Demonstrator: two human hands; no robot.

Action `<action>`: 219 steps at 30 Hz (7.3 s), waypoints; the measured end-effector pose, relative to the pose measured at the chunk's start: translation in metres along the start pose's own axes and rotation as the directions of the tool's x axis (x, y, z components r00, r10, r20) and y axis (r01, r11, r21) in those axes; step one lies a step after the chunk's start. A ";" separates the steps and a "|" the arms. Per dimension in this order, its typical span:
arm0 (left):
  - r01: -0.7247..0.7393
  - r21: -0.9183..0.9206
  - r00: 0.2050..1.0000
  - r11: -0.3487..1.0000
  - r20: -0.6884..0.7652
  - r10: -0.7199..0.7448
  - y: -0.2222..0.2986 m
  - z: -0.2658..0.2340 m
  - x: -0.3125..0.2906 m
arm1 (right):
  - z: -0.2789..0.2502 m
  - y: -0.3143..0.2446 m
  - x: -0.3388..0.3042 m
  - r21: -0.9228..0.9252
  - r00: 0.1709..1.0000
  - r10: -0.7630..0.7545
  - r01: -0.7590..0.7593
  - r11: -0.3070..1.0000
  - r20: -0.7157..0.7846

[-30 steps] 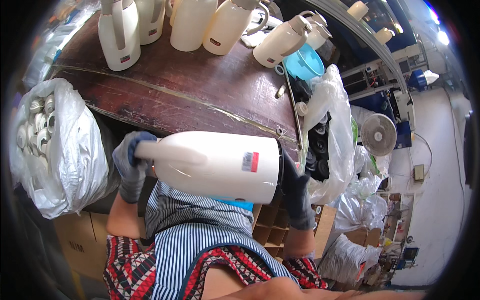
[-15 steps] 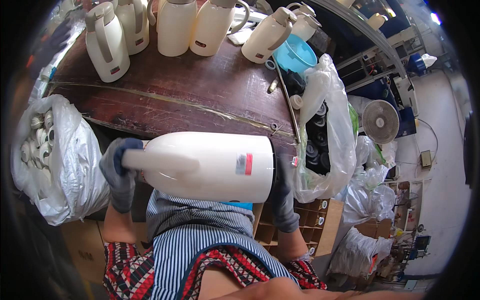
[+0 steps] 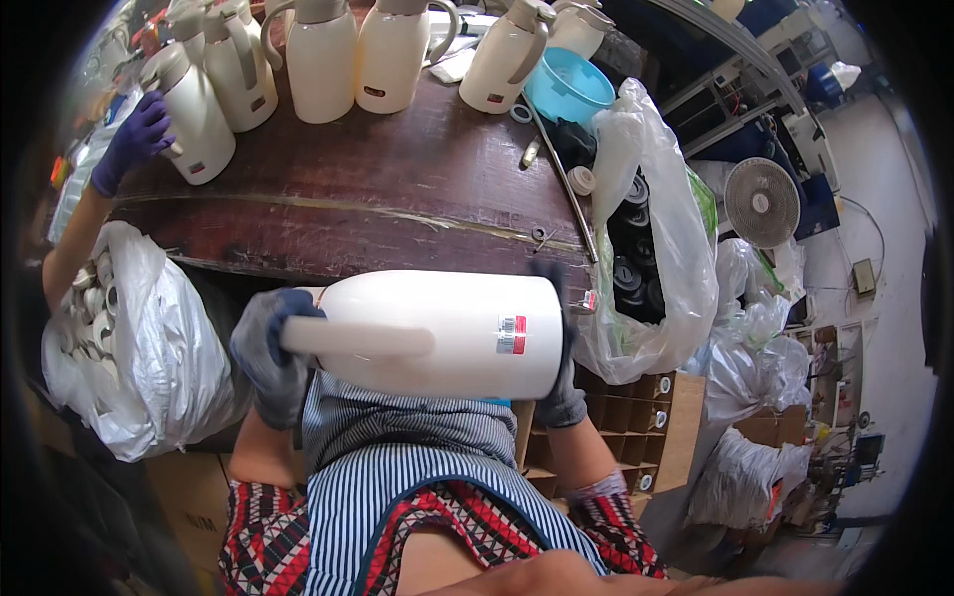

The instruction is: The person repeatedly picks up white thermos jugs, inserts a black lid into the opening, and secures it by hand. Completed jugs are placed on a wooden table. The person handles jugs one at a time and occasionally reaches into a cardboard box to retrieve parts.

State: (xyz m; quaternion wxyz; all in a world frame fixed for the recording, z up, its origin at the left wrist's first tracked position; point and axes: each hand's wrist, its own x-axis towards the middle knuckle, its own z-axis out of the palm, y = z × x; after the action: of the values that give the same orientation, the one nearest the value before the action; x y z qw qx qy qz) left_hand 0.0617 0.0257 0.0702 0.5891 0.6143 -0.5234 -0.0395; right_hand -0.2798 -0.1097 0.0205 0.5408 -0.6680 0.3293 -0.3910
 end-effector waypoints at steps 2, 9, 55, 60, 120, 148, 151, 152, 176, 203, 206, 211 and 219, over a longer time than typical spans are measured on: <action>-0.470 0.260 0.883 0.844 0.135 0.450 0.015 0.006 0.004 | -0.020 0.017 -0.002 -0.249 0.963 0.136 -0.077 0.966 0.233; 0.202 -0.215 0.979 0.956 0.047 -0.196 -0.019 0.010 -0.006 | -0.023 -0.052 -0.022 -0.173 0.996 0.005 -0.021 0.985 -0.094; 0.799 -0.386 0.600 0.461 0.555 -0.576 -0.085 0.106 -0.093 | -0.044 -0.063 -0.051 -0.614 0.889 -0.251 0.448 0.650 0.384; 0.489 -0.110 0.819 0.865 0.400 -0.412 -0.088 0.116 -0.122 | -0.023 -0.046 -0.051 -0.502 0.947 -0.228 0.314 0.806 0.226; -0.406 0.398 0.905 0.823 0.301 0.301 -0.048 -0.034 0.027 | 0.024 -0.004 0.012 0.028 0.901 0.434 -0.434 0.901 -0.001; -0.433 0.880 0.901 0.197 0.428 0.072 -0.127 -0.035 0.344 | 0.006 0.034 0.043 0.313 0.875 0.342 -0.237 0.920 -0.342; -0.764 0.536 0.644 0.358 0.618 0.451 -0.082 0.090 0.387 | 0.009 0.041 0.047 0.381 0.854 0.390 -0.253 0.889 -0.343; -0.824 0.509 0.557 0.249 0.650 0.516 -0.051 0.123 0.398 | 0.009 0.040 0.048 0.421 0.843 0.414 -0.256 0.870 -0.343; 0.453 -0.103 0.804 0.886 0.477 -0.355 -0.091 0.074 0.062 | -0.237 0.111 -0.250 -0.333 0.054 -0.398 -0.657 0.676 -0.916; -0.506 0.554 0.526 0.662 0.806 -0.273 -0.055 0.124 0.068 | -0.394 -0.038 -0.456 -0.369 0.373 -0.014 -0.913 0.174 -0.928; -0.715 0.337 0.550 0.612 0.812 0.195 0.036 0.206 0.063 | -0.348 -0.166 -0.380 -0.586 0.623 0.068 -0.763 0.274 -0.779; -0.012 -0.593 0.171 0.805 0.792 0.586 0.216 0.296 -0.017 | -0.280 -0.224 -0.203 -0.800 0.977 0.019 -0.184 0.571 -0.212; 0.081 -0.777 0.669 0.625 0.507 0.544 0.156 0.290 -0.004 | -0.180 -0.146 -0.086 0.161 0.806 -0.335 0.460 0.873 -0.488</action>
State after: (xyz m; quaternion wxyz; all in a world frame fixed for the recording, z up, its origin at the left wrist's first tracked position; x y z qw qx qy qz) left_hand -0.2259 -0.1316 0.0990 0.5383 0.1713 -0.7232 -0.3973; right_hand -0.4759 -0.0904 0.1686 0.4421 -0.5342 0.2387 -0.6798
